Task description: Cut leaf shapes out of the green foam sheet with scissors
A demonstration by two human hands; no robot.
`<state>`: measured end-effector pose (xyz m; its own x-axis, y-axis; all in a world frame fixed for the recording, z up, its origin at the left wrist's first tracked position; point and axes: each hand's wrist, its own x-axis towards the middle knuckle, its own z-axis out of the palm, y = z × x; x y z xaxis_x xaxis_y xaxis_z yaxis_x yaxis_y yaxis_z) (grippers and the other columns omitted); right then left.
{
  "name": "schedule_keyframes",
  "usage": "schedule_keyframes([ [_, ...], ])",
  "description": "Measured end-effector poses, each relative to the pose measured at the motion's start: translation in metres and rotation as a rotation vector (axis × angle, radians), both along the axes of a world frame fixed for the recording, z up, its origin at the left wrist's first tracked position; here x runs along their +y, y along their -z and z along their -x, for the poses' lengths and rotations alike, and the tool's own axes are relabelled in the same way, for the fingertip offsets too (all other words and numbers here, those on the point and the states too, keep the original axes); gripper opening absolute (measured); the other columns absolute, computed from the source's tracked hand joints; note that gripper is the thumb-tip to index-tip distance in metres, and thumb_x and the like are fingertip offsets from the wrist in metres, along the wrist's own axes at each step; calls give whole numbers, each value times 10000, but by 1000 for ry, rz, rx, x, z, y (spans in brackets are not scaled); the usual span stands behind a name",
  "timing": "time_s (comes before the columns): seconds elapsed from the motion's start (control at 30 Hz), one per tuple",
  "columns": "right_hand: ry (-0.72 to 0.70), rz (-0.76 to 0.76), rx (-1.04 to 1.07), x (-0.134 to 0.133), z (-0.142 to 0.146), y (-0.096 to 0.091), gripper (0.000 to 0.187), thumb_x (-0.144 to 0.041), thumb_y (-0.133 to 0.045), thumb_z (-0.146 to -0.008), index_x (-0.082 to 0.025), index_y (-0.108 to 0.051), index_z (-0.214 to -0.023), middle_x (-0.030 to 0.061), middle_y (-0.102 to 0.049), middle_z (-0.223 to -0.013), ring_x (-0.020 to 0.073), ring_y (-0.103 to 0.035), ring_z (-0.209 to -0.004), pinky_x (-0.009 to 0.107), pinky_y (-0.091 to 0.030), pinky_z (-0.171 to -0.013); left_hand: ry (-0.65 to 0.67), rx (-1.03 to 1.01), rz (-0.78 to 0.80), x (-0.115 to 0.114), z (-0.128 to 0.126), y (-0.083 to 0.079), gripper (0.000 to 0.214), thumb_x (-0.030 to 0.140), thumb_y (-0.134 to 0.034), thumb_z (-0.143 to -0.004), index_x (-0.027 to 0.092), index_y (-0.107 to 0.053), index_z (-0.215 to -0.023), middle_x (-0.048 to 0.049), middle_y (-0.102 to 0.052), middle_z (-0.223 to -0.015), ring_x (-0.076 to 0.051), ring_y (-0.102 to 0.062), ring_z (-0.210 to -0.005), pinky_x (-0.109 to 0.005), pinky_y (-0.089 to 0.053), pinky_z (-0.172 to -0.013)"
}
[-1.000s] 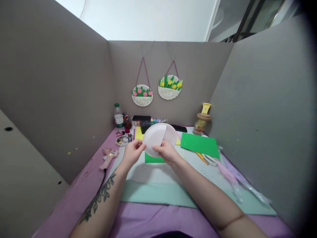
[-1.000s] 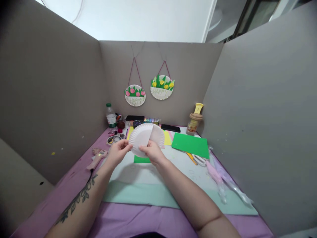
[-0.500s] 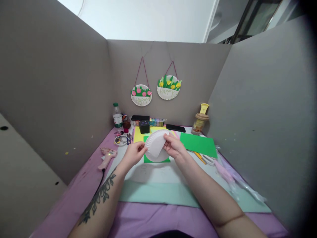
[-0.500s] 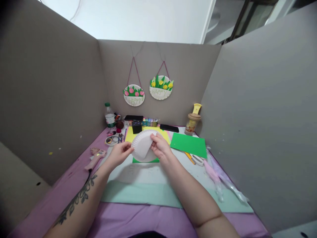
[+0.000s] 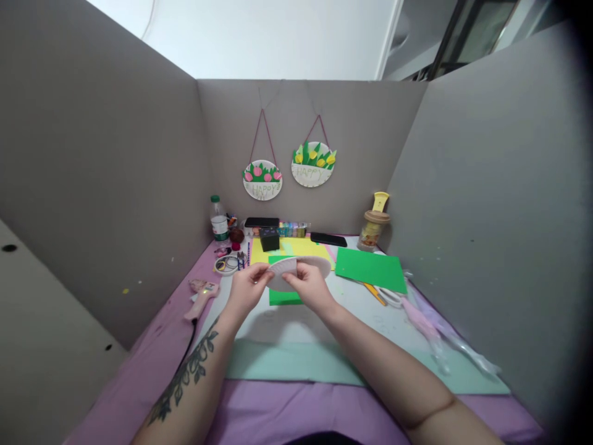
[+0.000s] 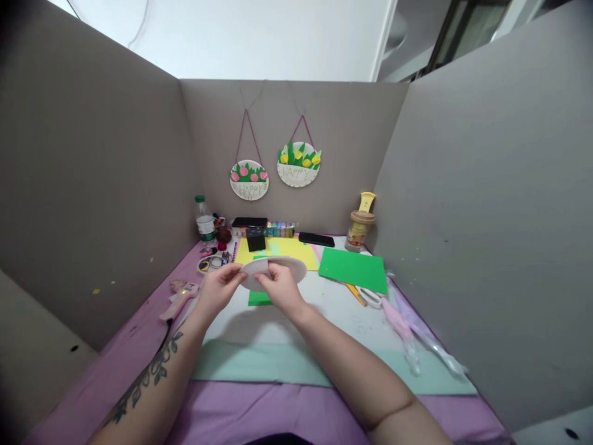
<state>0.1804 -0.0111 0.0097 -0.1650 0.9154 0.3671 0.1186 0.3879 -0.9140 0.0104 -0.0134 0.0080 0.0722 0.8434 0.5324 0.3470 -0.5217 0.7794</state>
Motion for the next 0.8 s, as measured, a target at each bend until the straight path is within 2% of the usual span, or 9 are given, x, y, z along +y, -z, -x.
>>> schedule_keyframes([
  [0.1, 11, -5, -54, 2, 2, 5, 217, -267, -574, -755, -158, -717, -876, 46, -725, -851, 213, -641, -785, 314, -491, -714, -14, -34, 34, 0, 1, -1, 139, 277, -622, -769, 158, -691, -790, -28, -686, -714, -145, -594, -643, -227, -448, -613],
  [0.3, 93, -45, -235, 8, -4, 1, 222, -225, -587, -735, -169, -734, -892, 46, -737, -880, 253, -653, -847, 359, -483, -798, -20, -353, 102, 8, 7, 1, 218, 344, -666, -742, 149, -685, -838, -36, -688, -761, -147, -601, -692, -230, -455, -639],
  [0.47, 70, -73, -307, 14, -9, -2, 265, -172, -576, -714, -178, -738, -924, 53, -737, -920, 258, -656, -864, 367, -473, -814, -11, -410, 115, 14, 10, 7, 280, 395, -653, -753, 145, -682, -875, -49, -693, -804, -147, -606, -704, -239, -468, -656],
  [0.63, 60, -5, -189, 22, -11, 6, 215, -190, -569, -696, -164, -729, -837, 35, -735, -823, 236, -652, -784, 328, -480, -704, -41, -378, 151, 13, 5, 5, 324, 383, -688, -715, 136, -671, -925, -79, -714, -873, -183, -646, -776, -277, -495, -714],
  [0.8, 52, 83, 95, 26, -11, 9, 189, -264, -631, -645, -155, -694, -786, 31, -726, -796, 216, -648, -746, 323, -488, -704, 54, -234, 254, 10, -6, 7, 223, 303, -705, -670, 129, -678, -807, -59, -713, -763, -178, -640, -693, -268, -486, -657],
])
